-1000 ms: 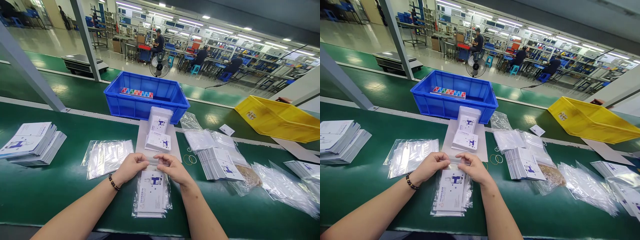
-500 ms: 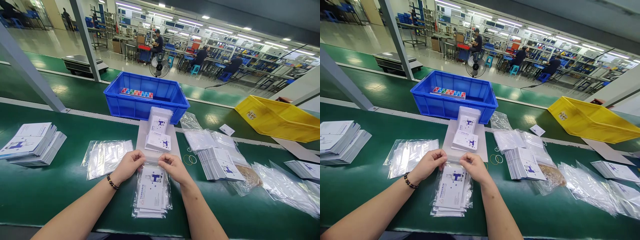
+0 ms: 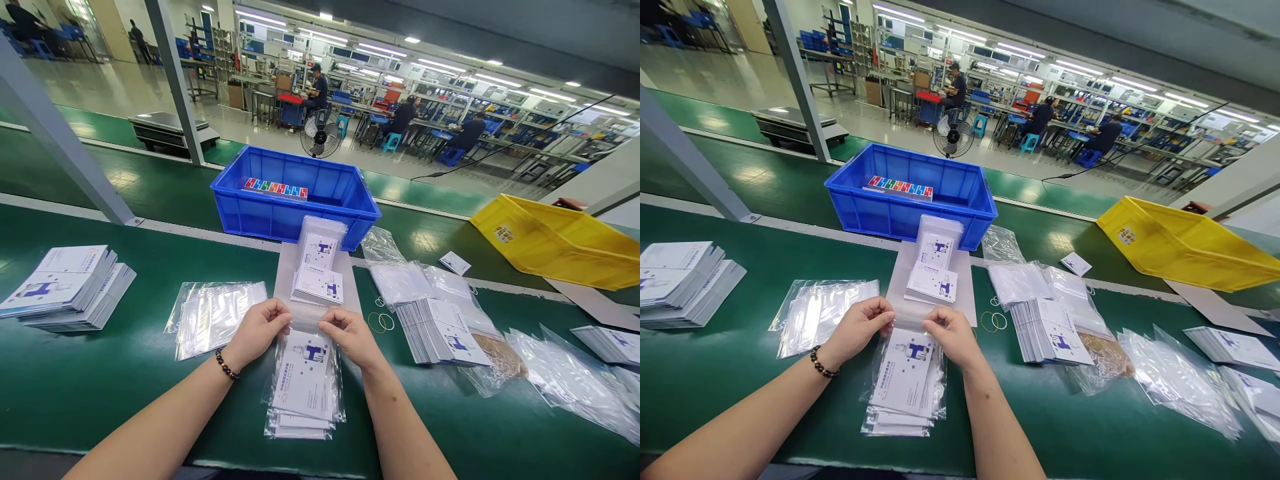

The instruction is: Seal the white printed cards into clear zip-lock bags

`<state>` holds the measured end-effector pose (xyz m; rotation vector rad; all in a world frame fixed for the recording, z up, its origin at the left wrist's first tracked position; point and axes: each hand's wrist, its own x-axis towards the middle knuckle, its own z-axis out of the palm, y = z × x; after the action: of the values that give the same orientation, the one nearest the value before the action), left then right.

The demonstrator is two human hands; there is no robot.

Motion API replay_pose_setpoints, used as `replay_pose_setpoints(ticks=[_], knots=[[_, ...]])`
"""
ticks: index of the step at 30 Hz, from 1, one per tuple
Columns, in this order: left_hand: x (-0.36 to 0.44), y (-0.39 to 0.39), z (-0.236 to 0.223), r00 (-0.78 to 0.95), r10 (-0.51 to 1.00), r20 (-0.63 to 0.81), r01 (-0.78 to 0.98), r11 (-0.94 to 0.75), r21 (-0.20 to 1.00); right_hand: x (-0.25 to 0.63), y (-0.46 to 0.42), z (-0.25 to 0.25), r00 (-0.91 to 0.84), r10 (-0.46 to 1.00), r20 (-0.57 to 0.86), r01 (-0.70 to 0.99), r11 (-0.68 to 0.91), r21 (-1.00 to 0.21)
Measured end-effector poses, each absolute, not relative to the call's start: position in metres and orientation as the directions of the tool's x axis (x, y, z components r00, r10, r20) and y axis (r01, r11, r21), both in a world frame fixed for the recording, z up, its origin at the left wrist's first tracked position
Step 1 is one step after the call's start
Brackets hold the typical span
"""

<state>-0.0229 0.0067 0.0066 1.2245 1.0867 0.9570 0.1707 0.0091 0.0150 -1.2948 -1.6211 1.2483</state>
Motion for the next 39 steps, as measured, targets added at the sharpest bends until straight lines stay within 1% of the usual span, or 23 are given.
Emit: replay_pose_setpoints(ticks=[2,5,7,10,14,20,24,27,29,30,32,34,35,36,37,39], knots=[[-0.023,0.006,0.006,0.212,0.974,-0.080,0.029,0.075,0.997,0.171,0.009,0.015,-0.240,0.970,-0.037,0.311,0.041,-0.949],[-0.023,0.006,0.007,0.210,0.976,-0.052,0.025,0.048,0.999,0.170,0.010,0.014,-0.222,0.975,0.019,0.333,0.095,-0.938],[-0.022,0.006,0.008,0.227,0.971,-0.075,0.008,0.075,0.997,0.169,0.010,0.014,-0.223,0.973,0.058,0.335,0.133,-0.933],[-0.020,0.005,0.008,0.280,0.952,-0.122,0.020,0.122,0.992,0.166,0.008,0.014,-0.247,0.966,0.072,0.331,0.154,-0.931],[-0.016,0.003,0.009,0.296,0.946,-0.131,0.086,0.111,0.990,0.159,0.004,0.016,-0.296,0.953,0.061,0.335,0.164,-0.928],[-0.010,-0.001,0.007,0.342,0.925,-0.168,0.114,0.137,0.984,0.151,0.000,0.016,-0.310,0.948,0.077,0.366,0.193,-0.910],[-0.007,-0.003,0.007,0.341,0.930,-0.136,0.167,0.083,0.983,0.152,-0.001,0.017,-0.349,0.933,0.084,0.384,0.224,-0.896],[-0.012,-0.002,0.015,0.378,0.922,-0.088,0.272,-0.019,0.962,0.157,0.001,0.018,-0.374,0.924,0.077,0.403,0.236,-0.884],[-0.023,0.001,0.024,0.363,0.931,-0.047,0.422,-0.119,0.899,0.162,0.003,0.018,-0.371,0.925,0.082,0.417,0.245,-0.875],[-0.030,0.003,0.028,0.330,0.943,-0.038,0.526,-0.151,0.837,0.165,0.004,0.017,-0.357,0.929,0.092,0.423,0.249,-0.871],[-0.048,0.008,0.032,0.227,0.972,-0.065,0.742,-0.130,0.657,0.168,0.006,0.015,-0.290,0.948,0.130,0.442,0.253,-0.860],[-0.065,0.014,0.030,0.139,0.977,-0.160,0.883,-0.049,0.467,0.169,0.007,0.011,-0.191,0.964,0.183,0.473,0.254,-0.843],[-0.073,0.017,0.027,0.113,0.970,-0.216,0.917,-0.018,0.399,0.169,0.007,0.009,-0.146,0.967,0.209,0.490,0.254,-0.834],[-0.079,0.019,0.022,0.105,0.959,-0.265,0.934,-0.003,0.358,0.168,0.007,0.007,-0.116,0.967,0.229,0.503,0.256,-0.826],[-0.084,0.021,0.018,0.111,0.949,-0.296,0.940,-0.004,0.341,0.167,0.007,0.006,-0.104,0.964,0.243,0.511,0.261,-0.819],[-0.090,0.024,0.009,0.139,0.939,-0.315,0.939,-0.024,0.343,0.164,0.006,0.004,-0.115,0.958,0.264,0.513,0.284,-0.810]])
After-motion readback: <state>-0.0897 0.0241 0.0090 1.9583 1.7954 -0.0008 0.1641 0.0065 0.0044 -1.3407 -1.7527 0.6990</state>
